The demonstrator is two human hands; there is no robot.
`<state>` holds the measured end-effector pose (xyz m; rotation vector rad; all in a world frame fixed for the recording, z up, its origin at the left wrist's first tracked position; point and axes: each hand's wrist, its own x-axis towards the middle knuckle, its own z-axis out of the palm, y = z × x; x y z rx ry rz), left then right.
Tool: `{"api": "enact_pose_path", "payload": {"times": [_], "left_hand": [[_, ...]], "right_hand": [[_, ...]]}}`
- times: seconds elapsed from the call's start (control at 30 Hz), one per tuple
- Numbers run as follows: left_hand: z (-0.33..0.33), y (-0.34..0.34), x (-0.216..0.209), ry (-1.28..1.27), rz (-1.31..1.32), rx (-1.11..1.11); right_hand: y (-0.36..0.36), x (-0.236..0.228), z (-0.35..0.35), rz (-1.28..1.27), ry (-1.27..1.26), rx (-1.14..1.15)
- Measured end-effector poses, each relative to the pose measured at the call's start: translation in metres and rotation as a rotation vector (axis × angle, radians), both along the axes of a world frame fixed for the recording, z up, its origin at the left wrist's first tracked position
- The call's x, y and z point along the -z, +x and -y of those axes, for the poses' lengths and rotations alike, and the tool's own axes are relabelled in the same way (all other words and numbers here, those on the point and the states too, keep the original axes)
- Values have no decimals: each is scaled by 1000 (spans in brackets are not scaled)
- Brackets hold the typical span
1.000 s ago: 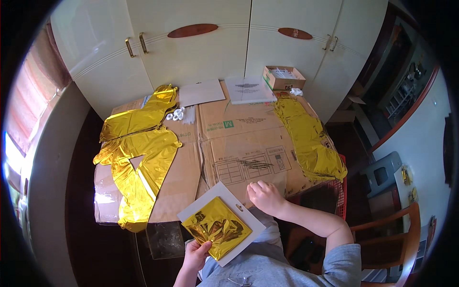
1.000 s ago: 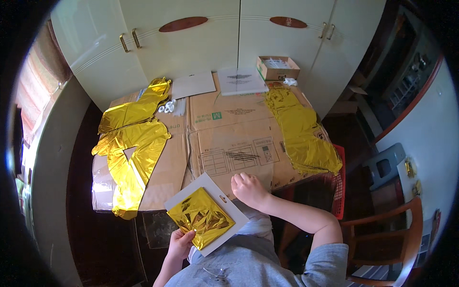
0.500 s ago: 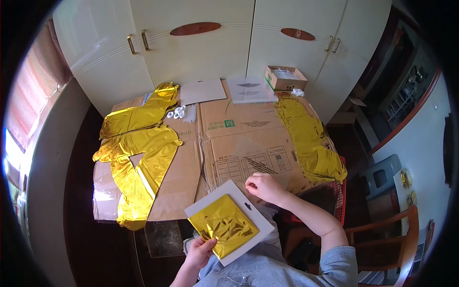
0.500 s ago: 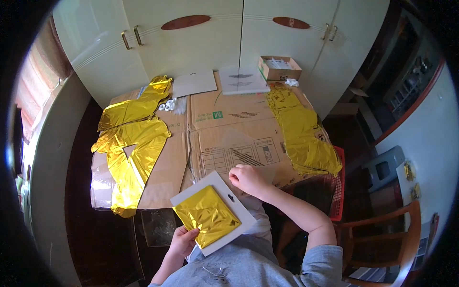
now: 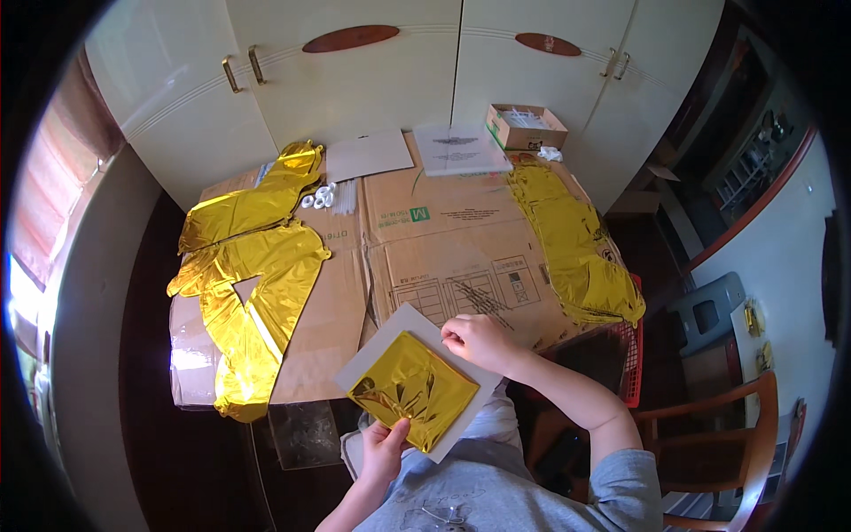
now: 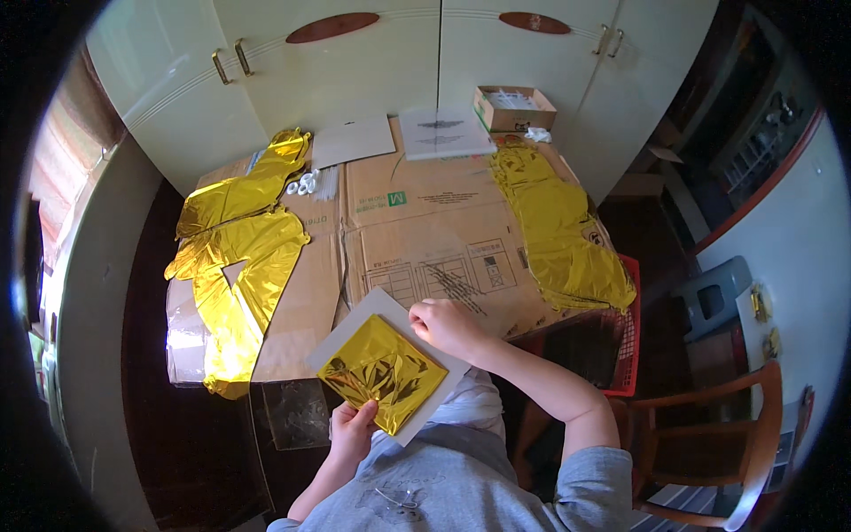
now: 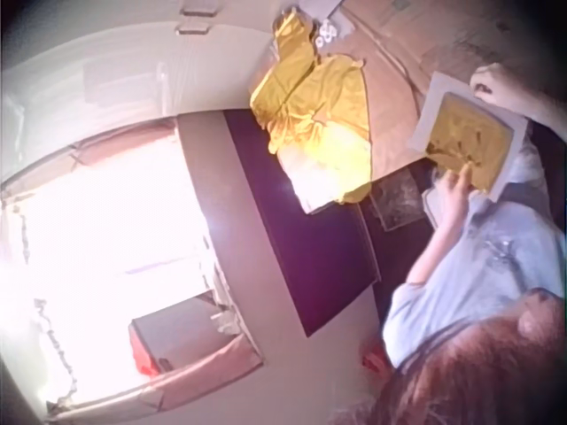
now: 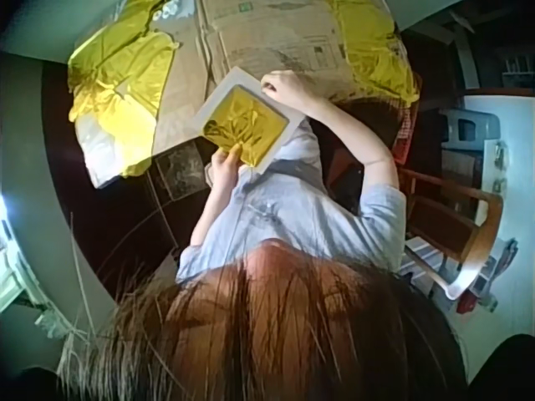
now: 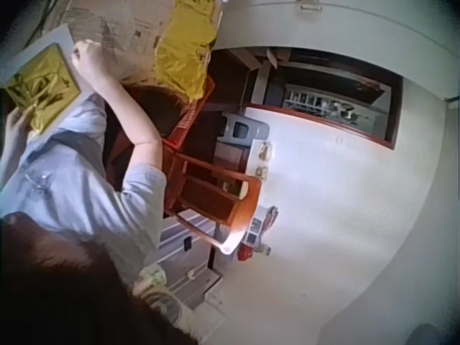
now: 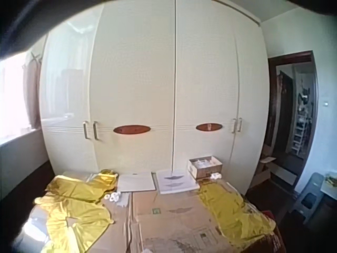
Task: Folding gold foil balloons and placing them into plastic packaging with a backing card.
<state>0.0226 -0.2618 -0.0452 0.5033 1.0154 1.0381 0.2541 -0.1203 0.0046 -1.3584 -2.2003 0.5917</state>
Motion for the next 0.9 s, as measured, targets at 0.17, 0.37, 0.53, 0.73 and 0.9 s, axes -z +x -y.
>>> {"api": "enact_pose_path", "payload": {"times": [0.17,0.37,0.53,0.73,0.9], "left_hand": [[-3,14,-1,-3,98,6],[-9,21,7,17,136,-8],[-11,27,-1,9,127,-18],[-12,31,-3,60,136,-35],[-7,33,-2,83,137,-52]], "right_hand": [[-8,5,10,88,182,28],[-22,6,20,211,359,1],[-33,-6,28,317,446,17],[-37,-6,23,334,505,31],[-36,-9,26,416,517,45]]}}
